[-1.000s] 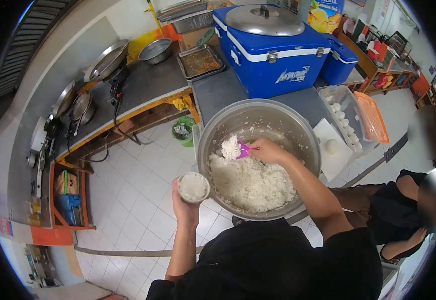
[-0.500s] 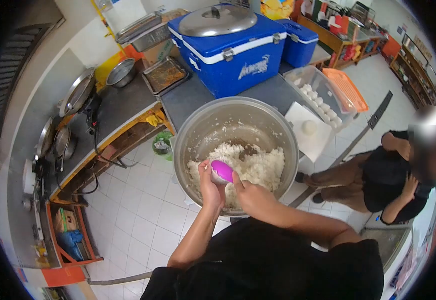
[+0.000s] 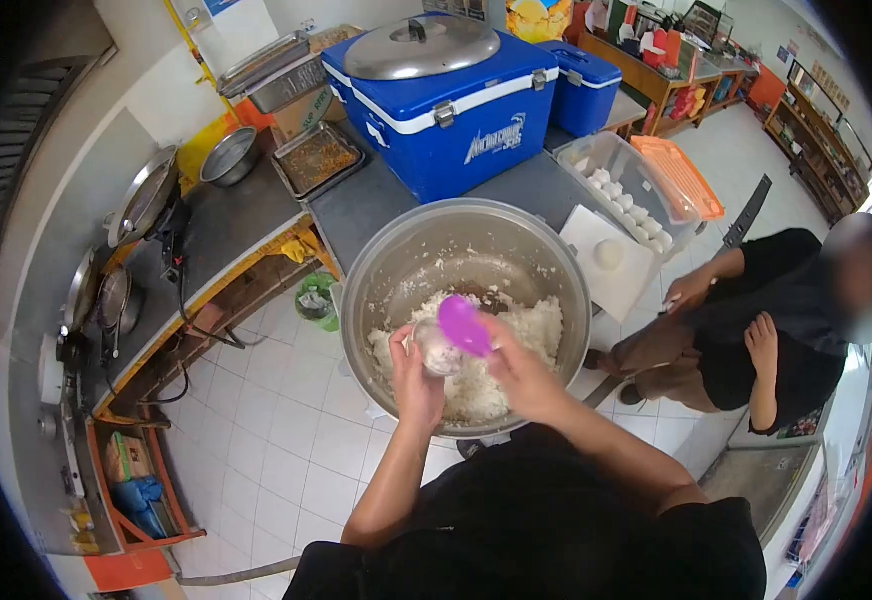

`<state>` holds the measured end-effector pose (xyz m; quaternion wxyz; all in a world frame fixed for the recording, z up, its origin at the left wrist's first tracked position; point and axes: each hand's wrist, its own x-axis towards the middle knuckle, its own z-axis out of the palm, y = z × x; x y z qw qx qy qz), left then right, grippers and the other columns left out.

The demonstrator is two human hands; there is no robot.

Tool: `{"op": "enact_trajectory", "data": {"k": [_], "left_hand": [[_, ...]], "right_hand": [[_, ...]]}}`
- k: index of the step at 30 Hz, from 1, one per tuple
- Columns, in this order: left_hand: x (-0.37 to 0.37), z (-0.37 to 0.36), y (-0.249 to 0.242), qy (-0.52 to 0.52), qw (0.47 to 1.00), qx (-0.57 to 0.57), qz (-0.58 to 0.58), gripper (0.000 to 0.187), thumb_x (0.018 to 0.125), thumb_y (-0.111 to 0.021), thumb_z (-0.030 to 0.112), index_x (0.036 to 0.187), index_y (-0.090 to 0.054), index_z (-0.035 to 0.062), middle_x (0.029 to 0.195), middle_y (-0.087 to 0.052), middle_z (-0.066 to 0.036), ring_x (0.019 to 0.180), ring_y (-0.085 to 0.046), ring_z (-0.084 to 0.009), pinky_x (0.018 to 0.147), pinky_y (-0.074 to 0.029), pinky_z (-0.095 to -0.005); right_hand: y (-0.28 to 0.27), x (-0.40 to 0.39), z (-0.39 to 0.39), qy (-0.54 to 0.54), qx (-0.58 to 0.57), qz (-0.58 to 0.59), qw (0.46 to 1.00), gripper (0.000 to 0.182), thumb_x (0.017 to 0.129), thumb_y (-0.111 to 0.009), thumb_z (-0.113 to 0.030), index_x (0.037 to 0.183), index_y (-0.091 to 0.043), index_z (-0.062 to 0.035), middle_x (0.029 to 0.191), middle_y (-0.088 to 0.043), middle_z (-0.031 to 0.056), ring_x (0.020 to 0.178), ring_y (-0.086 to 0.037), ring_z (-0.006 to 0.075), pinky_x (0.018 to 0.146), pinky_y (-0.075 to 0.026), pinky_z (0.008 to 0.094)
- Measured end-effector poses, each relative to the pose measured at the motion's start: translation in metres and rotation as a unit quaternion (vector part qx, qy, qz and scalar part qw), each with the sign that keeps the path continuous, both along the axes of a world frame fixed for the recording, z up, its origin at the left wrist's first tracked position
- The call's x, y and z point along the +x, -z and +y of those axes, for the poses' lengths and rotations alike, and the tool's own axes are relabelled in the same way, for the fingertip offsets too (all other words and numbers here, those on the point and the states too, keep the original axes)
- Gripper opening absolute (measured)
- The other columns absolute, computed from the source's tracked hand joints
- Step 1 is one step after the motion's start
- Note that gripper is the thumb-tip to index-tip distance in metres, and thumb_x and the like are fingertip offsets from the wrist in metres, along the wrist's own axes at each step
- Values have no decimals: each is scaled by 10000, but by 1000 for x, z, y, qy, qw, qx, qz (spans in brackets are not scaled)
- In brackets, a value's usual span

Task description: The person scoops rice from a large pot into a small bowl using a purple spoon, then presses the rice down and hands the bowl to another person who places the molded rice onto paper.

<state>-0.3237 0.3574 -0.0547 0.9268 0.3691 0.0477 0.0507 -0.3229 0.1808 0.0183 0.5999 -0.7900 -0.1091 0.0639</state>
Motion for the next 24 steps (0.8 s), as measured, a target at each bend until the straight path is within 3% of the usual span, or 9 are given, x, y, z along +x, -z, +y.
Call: {"op": "enact_trajectory", "data": {"k": [2, 3, 6, 7, 10, 13, 19, 22, 24], "left_hand": [[-3, -5, 6, -4, 998, 57, -24, 375, 1045, -566, 189, 1381, -406, 140, 1314, -516, -94, 1211, -526, -210, 1039, -462, -390], [1, -6, 26, -77, 982, 167, -37, 492, 984, -705, 326, 1324, -417, 116, 1238, -554, -93, 1106, -587, -177, 912, -515, -327], [-6, -4, 29, -138, 928, 344, -26, 527, 929, -771, 192, 1317, -421, 114, 1198, -550, -71, 1041, -585, -161, 892, -511, -320], [-8, -6, 29, -143, 938, 314, -21, 515, 911, -757, 72, 1306, -429, 114, 1186, -547, -60, 1040, -581, -150, 892, -514, -312], [-13, -7, 25, -138, 954, 267, 6, 421, 965, -713, 108, 1284, -438, 126, 1182, -566, -61, 1039, -592, -156, 888, -522, -320], [-16, -10, 4, -105, 989, 82, 58, 367, 976, -681, 69, 1271, -466, 106, 1193, -575, -70, 1043, -582, -167, 942, -493, -337], [-13, -12, 0, -106, 990, 82, 54, 294, 1050, -602, 189, 1294, -444, 144, 1224, -594, -96, 1073, -611, -195, 916, -532, -371], [-10, -11, 0, -134, 978, 155, 35, 322, 1019, -647, 151, 1281, -463, 117, 1233, -567, -86, 1101, -576, -183, 958, -498, -365], [-6, -7, -5, -160, 967, 195, 23, 342, 998, -668, 125, 1280, -474, 99, 1235, -552, -81, 1116, -554, -175, 982, -474, -356]], "right_hand": [[35, -12, 22, -47, -2, -48, 998, 290, 1032, -499, -123, 1299, -602, -72, 962, -675, 309, 875, -663, 506, 768, -512, 535], [33, -13, 25, -66, -29, -35, 997, 271, 1032, -498, -129, 1271, -606, -59, 962, -670, 317, 882, -659, 508, 771, -509, 541], [26, -7, 28, -127, -96, -7, 987, 257, 1029, -506, -142, 1236, -620, -41, 978, -665, 322, 920, -644, 515, 789, -508, 546], [27, -5, 26, -146, -110, -2, 983, 271, 1026, -519, -143, 1256, -625, -48, 994, -671, 310, 944, -637, 517, 802, -514, 538], [23, -2, 24, -179, -132, 7, 975, 203, 1021, -529, -141, 1148, -649, -37, 989, -677, 303, 947, -646, 514, 788, -508, 543], [21, -5, 28, -168, -150, 13, 974, 186, 1023, -517, -142, 1118, -643, -44, 959, -673, 314, 928, -653, 514, 770, -503, 548], [30, 10, 25, -155, -156, -4, 975, 211, 1024, -508, -144, 1159, -644, -59, 962, -670, 317, 903, -664, 506, 755, -515, 526], [40, 20, 18, -124, -147, -32, 981, 212, 1023, -527, -142, 1168, -638, -34, 929, -701, 266, 819, -700, 435, 759, -531, 468], [54, 34, 7, -91, -74, -59, 991, 212, 1038, -530, -157, 1177, -640, -42, 816, -678, 167, 674, -651, 305, 640, -508, 407]]}}
